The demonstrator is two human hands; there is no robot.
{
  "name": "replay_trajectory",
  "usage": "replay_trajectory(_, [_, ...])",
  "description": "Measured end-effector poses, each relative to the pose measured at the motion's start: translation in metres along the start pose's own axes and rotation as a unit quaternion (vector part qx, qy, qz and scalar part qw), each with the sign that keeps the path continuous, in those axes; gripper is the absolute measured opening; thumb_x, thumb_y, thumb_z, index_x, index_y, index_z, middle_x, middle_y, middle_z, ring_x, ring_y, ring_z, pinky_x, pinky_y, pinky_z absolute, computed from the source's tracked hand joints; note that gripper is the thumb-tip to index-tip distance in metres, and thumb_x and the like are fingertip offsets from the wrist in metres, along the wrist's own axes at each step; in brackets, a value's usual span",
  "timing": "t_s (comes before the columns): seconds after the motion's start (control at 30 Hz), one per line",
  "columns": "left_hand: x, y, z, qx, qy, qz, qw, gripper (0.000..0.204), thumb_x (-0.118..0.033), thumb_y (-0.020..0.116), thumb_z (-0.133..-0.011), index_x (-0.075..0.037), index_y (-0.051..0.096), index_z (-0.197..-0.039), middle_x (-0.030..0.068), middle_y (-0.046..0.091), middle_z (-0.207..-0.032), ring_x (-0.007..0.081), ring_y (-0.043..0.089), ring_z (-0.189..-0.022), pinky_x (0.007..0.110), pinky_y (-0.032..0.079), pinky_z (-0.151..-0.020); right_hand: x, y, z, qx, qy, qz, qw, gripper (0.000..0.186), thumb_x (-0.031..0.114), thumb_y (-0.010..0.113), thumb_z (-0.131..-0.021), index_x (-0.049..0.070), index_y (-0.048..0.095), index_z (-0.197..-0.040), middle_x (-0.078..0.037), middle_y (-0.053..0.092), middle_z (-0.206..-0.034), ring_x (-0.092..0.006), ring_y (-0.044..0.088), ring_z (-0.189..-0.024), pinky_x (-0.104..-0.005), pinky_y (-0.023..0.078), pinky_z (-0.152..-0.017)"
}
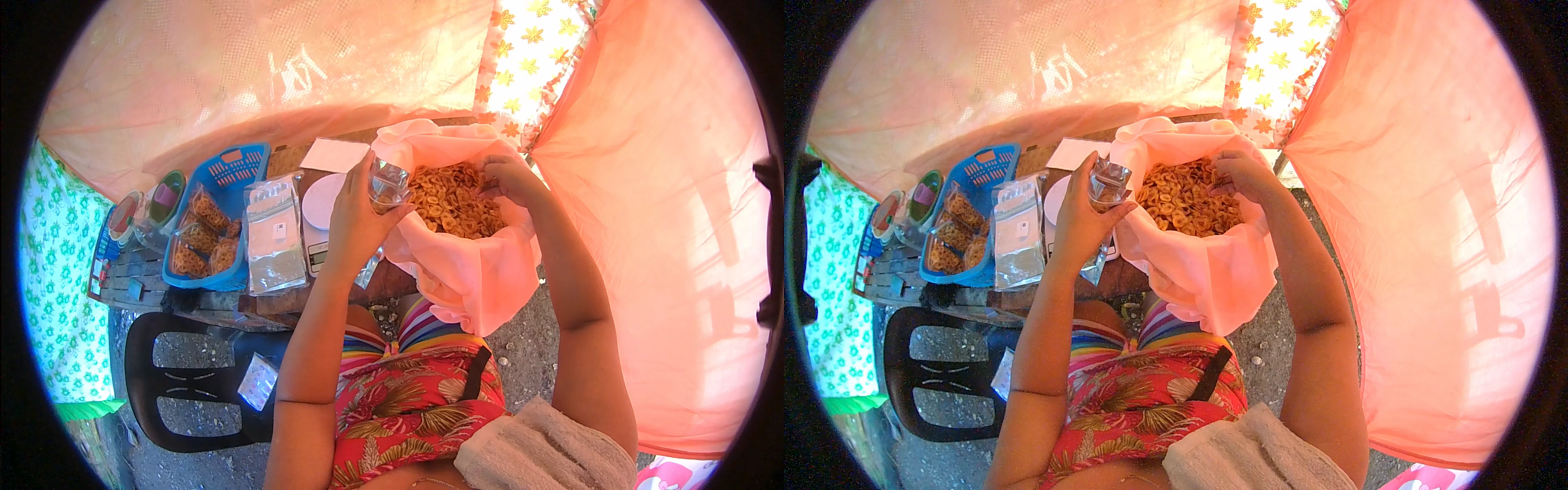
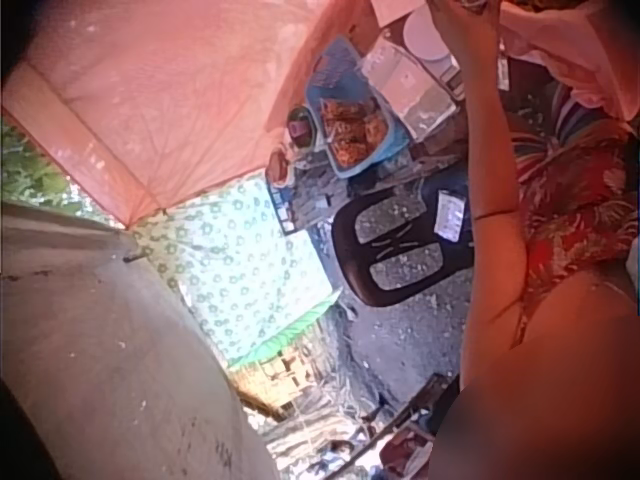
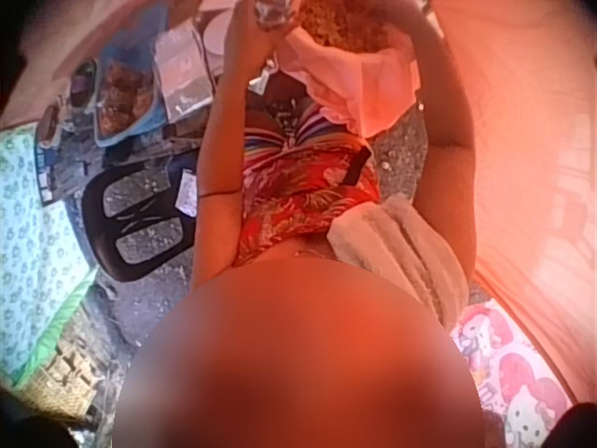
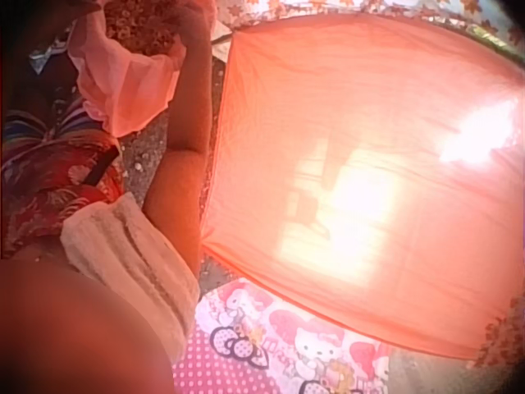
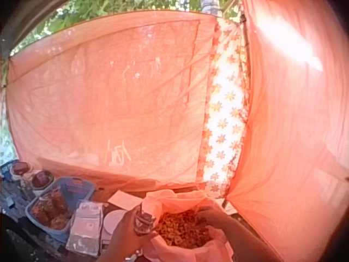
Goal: The person scoops a dry snack from a pink cloth bag into a small clear plastic bag, then places the filled bag on a digital scale to check the weight. They add more snack by hand to reach the target weight and continue adjusting the contents.
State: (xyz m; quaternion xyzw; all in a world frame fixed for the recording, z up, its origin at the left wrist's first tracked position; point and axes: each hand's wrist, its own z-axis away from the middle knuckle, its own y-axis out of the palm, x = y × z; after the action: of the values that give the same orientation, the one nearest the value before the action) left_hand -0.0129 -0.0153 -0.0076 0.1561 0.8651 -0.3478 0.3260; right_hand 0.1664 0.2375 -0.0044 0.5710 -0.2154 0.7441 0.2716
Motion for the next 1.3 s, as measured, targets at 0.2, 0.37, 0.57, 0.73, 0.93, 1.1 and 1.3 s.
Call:
replay_trajectory(0.2, [-0.001,-0.001,0.0,0.003,-0.002,-0.003,1.0,0.092,-0.021,0.085,-0.071,-0.001,0.033,-0.144,0.0242,0.049,-0.136,0.0421,0.049,-0.125,0.047,0.043,-0.102,-0.003,-0.008,-0.003,0.014,0.003,-0.098,0.995,0.018,0.009,0.055,-0.088,0.005,0.059,-0.105,-0.008,0.063,-0.097,-0.0239,0.068,-0.08,-0.0379,0.059,-0.076])
replay_trajectory(0.37, [-0.002,-0.001,0.0,0.008,-0.006,-0.003,1.0,0.092,-0.021,0.085,-0.072,-0.001,0.033,-0.145,0.0242,0.048,-0.136,0.0418,0.048,-0.126,0.047,0.043,-0.102,0.001,-0.011,0.0,0.011,0.018,-0.124,0.992,0.023,0.005,0.058,-0.087,0.007,0.054,-0.109,-0.007,0.061,-0.089,-0.0203,0.066,-0.076,-0.0355,0.062,-0.067])
replay_trajectory(0.57, [-0.003,-0.001,0.001,0.006,-0.01,-0.004,1.0,0.092,-0.021,0.085,-0.071,-0.001,0.033,-0.144,0.0237,0.048,-0.137,0.0415,0.048,-0.126,0.046,0.042,-0.103,0.002,-0.01,-0.003,0.0,0.049,-0.107,0.993,0.015,0.004,0.054,-0.088,0.005,0.054,-0.103,-0.009,0.061,-0.084,-0.021,0.066,-0.072,-0.0349,0.062,-0.064])
replay_trajectory(0.73, [-0.002,-0.001,0.0,0.005,-0.009,0.003,1.0,0.091,-0.02,0.085,-0.071,-0.002,0.033,-0.144,0.0235,0.048,-0.137,0.0413,0.048,-0.126,0.047,0.043,-0.103,0.001,-0.012,-0.003,0.0,0.049,-0.073,0.996,0.009,0.01,0.05,-0.088,0.004,0.056,-0.086,-0.01,0.063,-0.082,-0.0218,0.065,-0.075,-0.0345,0.058,-0.072])
replay_trajectory(0.93, [-0.002,-0.002,0.0,0.0,-0.005,0.001,1.0,0.091,-0.02,0.085,-0.071,-0.002,0.034,-0.144,0.0234,0.048,-0.136,0.0411,0.048,-0.126,0.047,0.043,-0.102,0.001,-0.009,-0.003,-0.019,0.049,-0.074,0.996,0.014,0.002,0.045,-0.082,0.001,0.055,-0.091,-0.012,0.062,-0.085,-0.0229,0.065,-0.075,-0.0333,0.058,-0.071])
replay_trajectory(1.1, [-0.001,-0.003,0.0,0.001,-0.008,0.004,1.0,0.089,-0.02,0.084,-0.072,-0.002,0.034,-0.144,0.0232,0.049,-0.135,0.041,0.049,-0.125,0.046,0.043,-0.102,0.005,-0.007,-0.002,-0.033,0.068,-0.08,0.994,0.037,-0.007,0.038,-0.08,-0.003,0.053,-0.113,-0.013,0.063,-0.09,-0.0224,0.066,-0.077,-0.0338,0.06,-0.071])
replay_trajectory(1.3, [0.0,-0.003,-0.001,-0.007,-0.008,0.0,1.0,0.088,-0.021,0.084,-0.072,-0.002,0.035,-0.143,0.0228,0.049,-0.135,0.0407,0.05,-0.124,0.046,0.043,-0.101,0.007,-0.007,-0.002,0.01,0.017,-0.025,0.999,0.036,-0.006,0.043,-0.078,-0.005,0.06,-0.11,-0.014,0.068,-0.097,-0.0241,0.067,-0.087,-0.0356,0.055,-0.079])
